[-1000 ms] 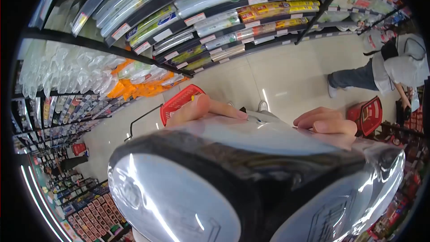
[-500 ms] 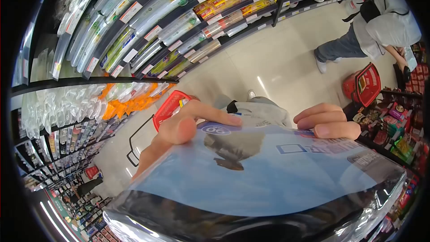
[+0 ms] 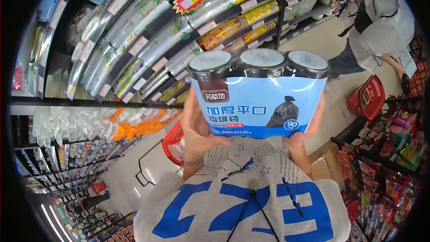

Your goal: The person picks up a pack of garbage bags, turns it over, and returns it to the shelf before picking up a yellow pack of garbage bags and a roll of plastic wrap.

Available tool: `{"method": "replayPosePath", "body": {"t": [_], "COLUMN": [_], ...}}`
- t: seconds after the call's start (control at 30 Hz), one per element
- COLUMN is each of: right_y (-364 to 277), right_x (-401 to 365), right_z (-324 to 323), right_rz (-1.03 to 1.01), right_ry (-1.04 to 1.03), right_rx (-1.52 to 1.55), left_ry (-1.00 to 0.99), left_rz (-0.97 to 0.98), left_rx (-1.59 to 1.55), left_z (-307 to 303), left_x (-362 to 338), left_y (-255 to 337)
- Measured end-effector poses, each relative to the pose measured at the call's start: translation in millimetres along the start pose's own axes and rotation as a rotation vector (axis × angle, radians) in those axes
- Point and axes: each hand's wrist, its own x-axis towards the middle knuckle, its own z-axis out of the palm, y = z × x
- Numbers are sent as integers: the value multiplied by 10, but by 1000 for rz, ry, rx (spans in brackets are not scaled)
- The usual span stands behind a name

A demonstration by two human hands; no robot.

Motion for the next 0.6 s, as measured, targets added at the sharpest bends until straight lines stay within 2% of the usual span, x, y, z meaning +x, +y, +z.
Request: {"method": "replayPosePath", "body": {"t": [0.1,0.27,0.4,0.47,0.53,0.6], "right_y": [31,186,205,290,368,485], "right_x": [-116,-254,-348,-475,-572,-717], "right_z": [44,188,405,480,535,755], "right_rz": [154,15,-5,-66,-123,-224], "right_ry": [-48,-108,-213,-247,-360,-294], "right_rx": [-24,-105,-71,-31,14,219], "left_ry": [13,59,147,264,280,330], "left_rz": [-28,-8,67,23,30,90], "left_rx": [66,78,133,116,112,117], "left_z": [-43,-295,-504,-555,-678,-768], "left_x": [-22,-154,-352,-518,-670,-781], "left_y": [46,160,255,323,366,447]}}
